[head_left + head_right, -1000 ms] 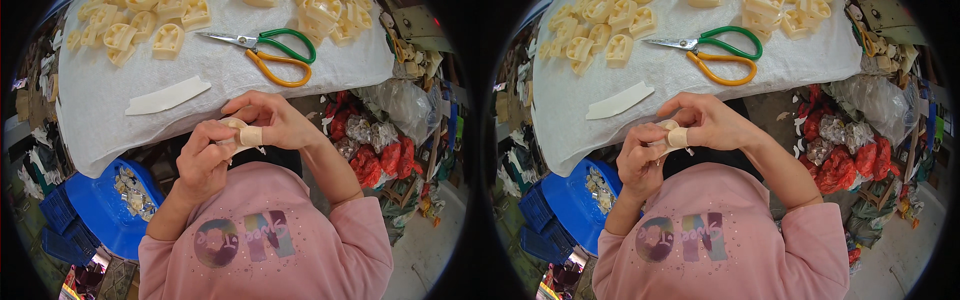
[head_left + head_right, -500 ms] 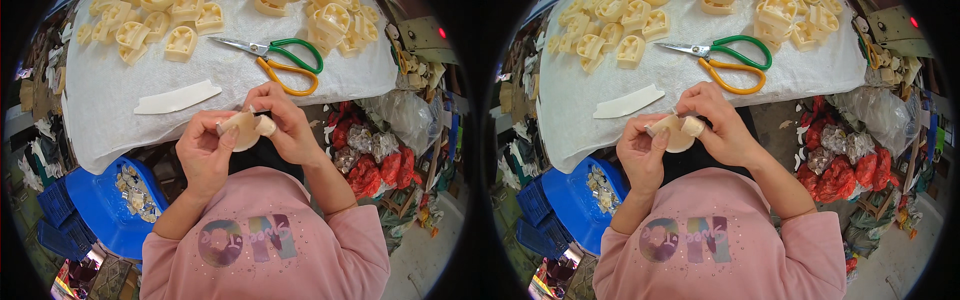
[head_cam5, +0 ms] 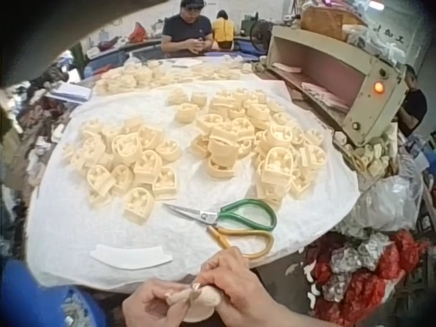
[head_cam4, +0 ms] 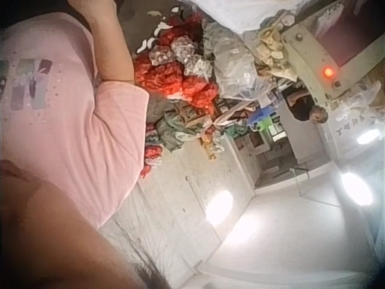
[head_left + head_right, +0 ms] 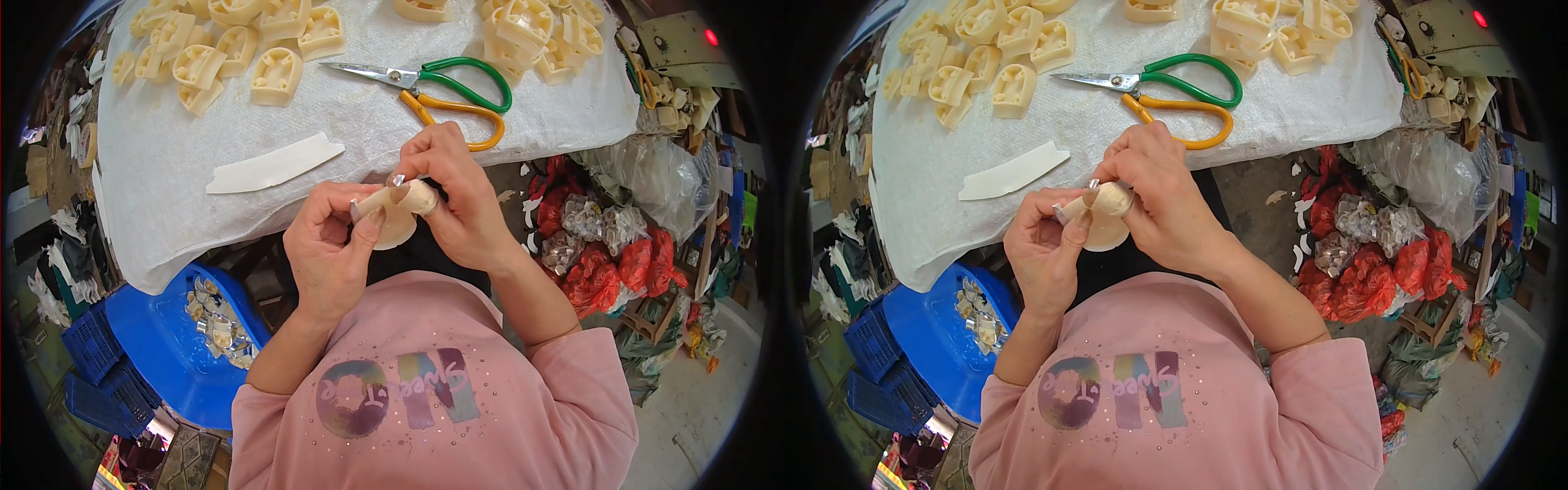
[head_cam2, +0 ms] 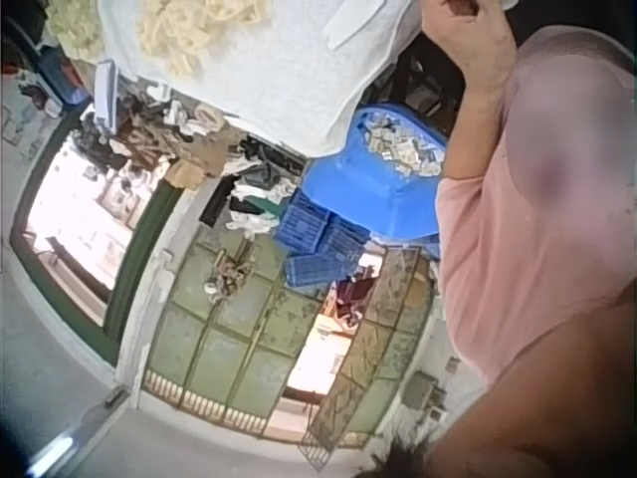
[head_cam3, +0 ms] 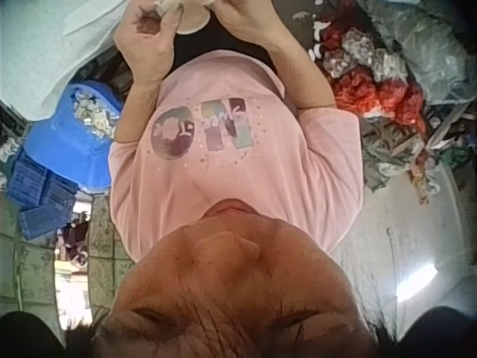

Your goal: The recorder is manually assembling small plastic shoe components by hand.

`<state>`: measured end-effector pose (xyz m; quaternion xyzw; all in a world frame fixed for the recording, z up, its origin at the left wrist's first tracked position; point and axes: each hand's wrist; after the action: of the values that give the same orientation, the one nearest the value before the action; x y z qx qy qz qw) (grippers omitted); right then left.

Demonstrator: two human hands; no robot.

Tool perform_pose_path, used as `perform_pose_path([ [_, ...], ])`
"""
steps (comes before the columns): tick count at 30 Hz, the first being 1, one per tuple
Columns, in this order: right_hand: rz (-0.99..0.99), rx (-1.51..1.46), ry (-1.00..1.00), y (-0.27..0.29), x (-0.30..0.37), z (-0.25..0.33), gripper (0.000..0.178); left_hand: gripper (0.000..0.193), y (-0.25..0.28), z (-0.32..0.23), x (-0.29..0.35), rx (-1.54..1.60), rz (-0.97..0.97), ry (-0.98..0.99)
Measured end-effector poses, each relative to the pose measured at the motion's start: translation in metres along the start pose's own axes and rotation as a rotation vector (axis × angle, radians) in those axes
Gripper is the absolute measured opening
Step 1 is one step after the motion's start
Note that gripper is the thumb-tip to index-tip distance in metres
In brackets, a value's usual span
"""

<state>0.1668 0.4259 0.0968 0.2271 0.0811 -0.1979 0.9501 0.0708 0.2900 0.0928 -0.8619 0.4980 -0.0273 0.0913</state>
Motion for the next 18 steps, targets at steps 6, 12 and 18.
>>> perform_pose_path([
  [6,-0.09,0.198,0.08,-0.009,-0.002,0.004,0.005,0.011,-0.003,0.001,0.001,-0.074,0.016,-0.034],
  [12,0.081,-0.19,-0.254,-0.001,-0.002,0.0,0.012,0.013,-0.002,-0.002,0.0,0.053,0.026,0.049],
  [18,-0.053,-0.199,-0.156,0.012,0.003,0.003,0.013,0.014,0.002,-0.003,-0.001,0.097,-0.05,0.062],
])
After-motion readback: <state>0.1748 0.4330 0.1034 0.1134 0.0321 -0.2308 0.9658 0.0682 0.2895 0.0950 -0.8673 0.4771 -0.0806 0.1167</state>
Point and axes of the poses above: each hand's wrist, its own x-axis away from the middle knuckle, its own y-axis out of the back of the hand, z = x × y, and after that the axes turned 9 degrees about z, right-handed
